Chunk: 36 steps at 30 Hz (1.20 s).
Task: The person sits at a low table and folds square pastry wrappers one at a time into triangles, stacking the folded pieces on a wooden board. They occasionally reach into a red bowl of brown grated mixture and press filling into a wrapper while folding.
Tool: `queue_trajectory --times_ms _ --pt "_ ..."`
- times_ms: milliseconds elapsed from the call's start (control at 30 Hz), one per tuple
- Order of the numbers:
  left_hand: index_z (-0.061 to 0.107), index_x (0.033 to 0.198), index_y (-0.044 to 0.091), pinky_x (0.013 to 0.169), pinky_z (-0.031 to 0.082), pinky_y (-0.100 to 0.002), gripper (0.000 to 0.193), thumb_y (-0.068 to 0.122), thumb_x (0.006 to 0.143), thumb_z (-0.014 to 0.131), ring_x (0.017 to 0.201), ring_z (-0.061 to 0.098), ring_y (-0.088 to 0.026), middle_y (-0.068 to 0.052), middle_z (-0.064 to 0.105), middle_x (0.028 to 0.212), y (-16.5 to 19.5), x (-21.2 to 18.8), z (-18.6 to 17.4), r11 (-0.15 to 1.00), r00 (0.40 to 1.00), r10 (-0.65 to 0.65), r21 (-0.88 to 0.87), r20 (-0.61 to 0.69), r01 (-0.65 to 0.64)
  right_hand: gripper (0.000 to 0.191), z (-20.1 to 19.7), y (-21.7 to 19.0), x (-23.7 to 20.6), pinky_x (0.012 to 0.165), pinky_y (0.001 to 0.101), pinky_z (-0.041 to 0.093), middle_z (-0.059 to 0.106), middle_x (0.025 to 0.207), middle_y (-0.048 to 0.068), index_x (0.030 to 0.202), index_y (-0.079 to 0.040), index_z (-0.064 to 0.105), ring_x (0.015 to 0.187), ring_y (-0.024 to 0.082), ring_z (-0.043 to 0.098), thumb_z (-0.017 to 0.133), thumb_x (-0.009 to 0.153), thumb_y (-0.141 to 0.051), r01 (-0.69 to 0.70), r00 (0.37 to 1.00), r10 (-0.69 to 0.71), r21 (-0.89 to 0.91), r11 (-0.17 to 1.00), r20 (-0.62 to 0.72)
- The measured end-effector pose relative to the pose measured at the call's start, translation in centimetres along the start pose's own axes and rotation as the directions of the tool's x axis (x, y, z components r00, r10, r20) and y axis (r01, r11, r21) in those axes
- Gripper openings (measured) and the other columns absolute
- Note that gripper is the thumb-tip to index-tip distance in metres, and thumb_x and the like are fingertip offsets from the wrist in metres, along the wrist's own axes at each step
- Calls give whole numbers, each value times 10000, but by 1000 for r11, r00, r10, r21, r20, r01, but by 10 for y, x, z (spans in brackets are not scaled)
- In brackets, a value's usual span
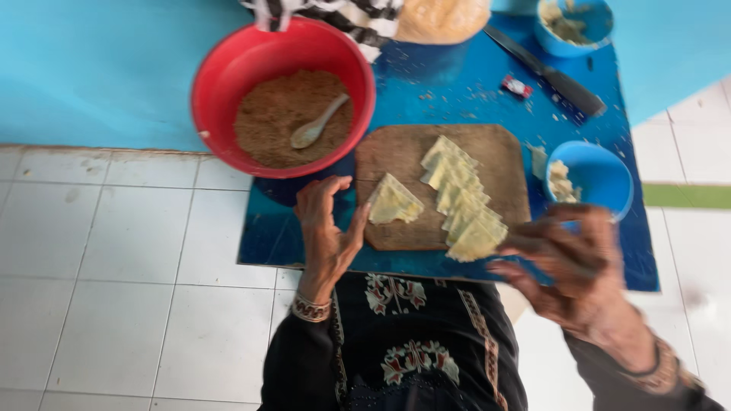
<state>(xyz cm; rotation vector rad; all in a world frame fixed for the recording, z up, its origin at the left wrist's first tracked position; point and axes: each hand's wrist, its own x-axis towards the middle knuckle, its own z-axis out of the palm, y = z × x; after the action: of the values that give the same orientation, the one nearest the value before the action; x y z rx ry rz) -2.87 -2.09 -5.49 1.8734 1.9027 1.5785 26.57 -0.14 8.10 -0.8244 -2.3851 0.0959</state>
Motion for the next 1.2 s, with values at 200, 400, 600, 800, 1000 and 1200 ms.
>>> queue_trajectory --times_ms 200,400,600,800,1000,1200 --pt "406 1460 14 1009 436 -482 715 259 912 797 1130 516 -334 -165 536 1221 -7 15 -3 981 935 -189 -94 -300 168 237 1 13 104 856 438 363 684 852 33 965 -109 736 926 227 557 819 846 -297 264 964 -260 -75 962 63" --pt "477 1391 35 980 428 -486 553 185 946 769 1147 496 -351 -173 541 1228 -15 22 -5 991 931 -69 86 -358 107 156 137 23 220 1002 463 419 617 895 37 949 -128 701 946 245 530 722 959 -282 316 910 -235 -202 927 343" --pt "510 1349 66 970 452 -471 440 119 976 736 1174 501 -352 -168 531 1227 -19 19 -8 989 930 -140 5 -339 151 277 204 32 252 993 675 343 609 1116 36 995 -200 755 1184 304 479 782 730 -276 408 877 -264 -333 850 401" --pt "526 1320 81 952 451 -465 426 131 961 750 1133 503 -338 -158 523 1203 -22 18 -9 980 926 -195 -18 -322 200 188 218 36 252 969 647 314 618 1082 8 921 -225 772 1204 285 465 746 742 -277 507 854 -370 -427 748 365" --pt "520 1314 81 953 441 -474 432 130 953 754 1131 500 -345 -165 527 1204 -20 19 -11 984 931 -170 -5 -323 178 80 210 28 250 956 610 317 625 1014 -20 837 -202 757 1213 272 467 728 826 -276 528 841 -389 -411 743 376" --pt "531 1304 76 957 444 -472 423 135 952 758 1128 501 -338 -157 535 1187 -20 18 -11 982 924 -182 -15 -335 188 331 180 24 241 979 587 376 658 988 13 1129 -107 686 1026 213 596 725 876 -316 411 835 -221 -304 860 504"
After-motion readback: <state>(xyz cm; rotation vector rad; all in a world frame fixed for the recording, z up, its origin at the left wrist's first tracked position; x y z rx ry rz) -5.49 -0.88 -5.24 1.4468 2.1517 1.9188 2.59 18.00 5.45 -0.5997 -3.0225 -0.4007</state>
